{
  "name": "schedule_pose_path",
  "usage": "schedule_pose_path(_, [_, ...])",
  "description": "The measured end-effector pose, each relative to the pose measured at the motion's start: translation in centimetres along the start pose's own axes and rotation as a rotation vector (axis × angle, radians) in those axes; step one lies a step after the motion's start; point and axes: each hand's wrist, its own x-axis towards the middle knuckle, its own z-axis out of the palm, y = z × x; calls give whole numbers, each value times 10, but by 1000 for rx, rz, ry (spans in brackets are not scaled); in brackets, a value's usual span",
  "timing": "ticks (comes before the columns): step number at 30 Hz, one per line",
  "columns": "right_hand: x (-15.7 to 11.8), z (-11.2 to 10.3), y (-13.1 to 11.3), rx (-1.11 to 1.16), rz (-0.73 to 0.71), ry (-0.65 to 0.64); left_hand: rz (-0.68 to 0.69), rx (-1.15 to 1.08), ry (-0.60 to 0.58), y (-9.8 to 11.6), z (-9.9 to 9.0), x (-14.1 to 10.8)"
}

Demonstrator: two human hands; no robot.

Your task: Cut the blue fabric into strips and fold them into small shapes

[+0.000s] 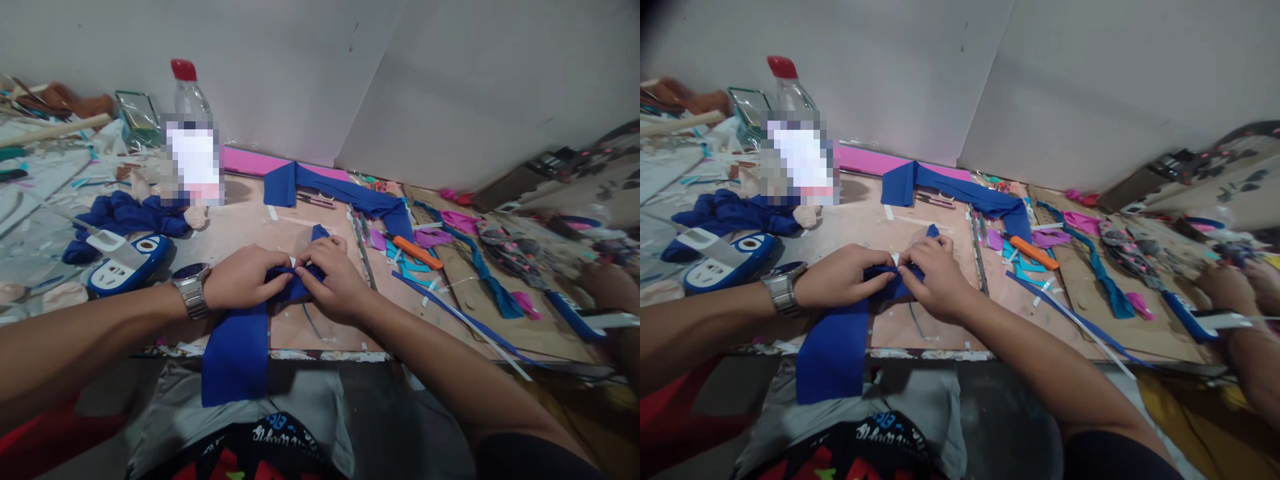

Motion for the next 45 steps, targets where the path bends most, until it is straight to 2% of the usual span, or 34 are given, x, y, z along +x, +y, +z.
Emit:
schedule_pose_path(8, [1,-1,-1,12,-20,-10,-37,-161,11,0,-3,1])
schedule_pose_path(14, [1,-1,-3,14,-29,-57,-13,-166,8,0,0,0])
schedule_pose_path(28, [1,-4,4,-1,13,56,-80,-236,-31,-4,-2,3])
schedule_pose_path(33, [5,-8,19,-12,12,106,-163,-313,-81,-10,-6,6])
schedule_pose_path(37, [8,-11,32,-43,4,119,-233,-469,-171,-14,-7,8])
schedule_pose_path(42, [9,-13,36,-34,-15,105,-422,-847,-454,-15,-9,8])
schedule_pose_path(45, [9,-13,36,-15,-39,98,-424,-934,-480,-17,-11,8])
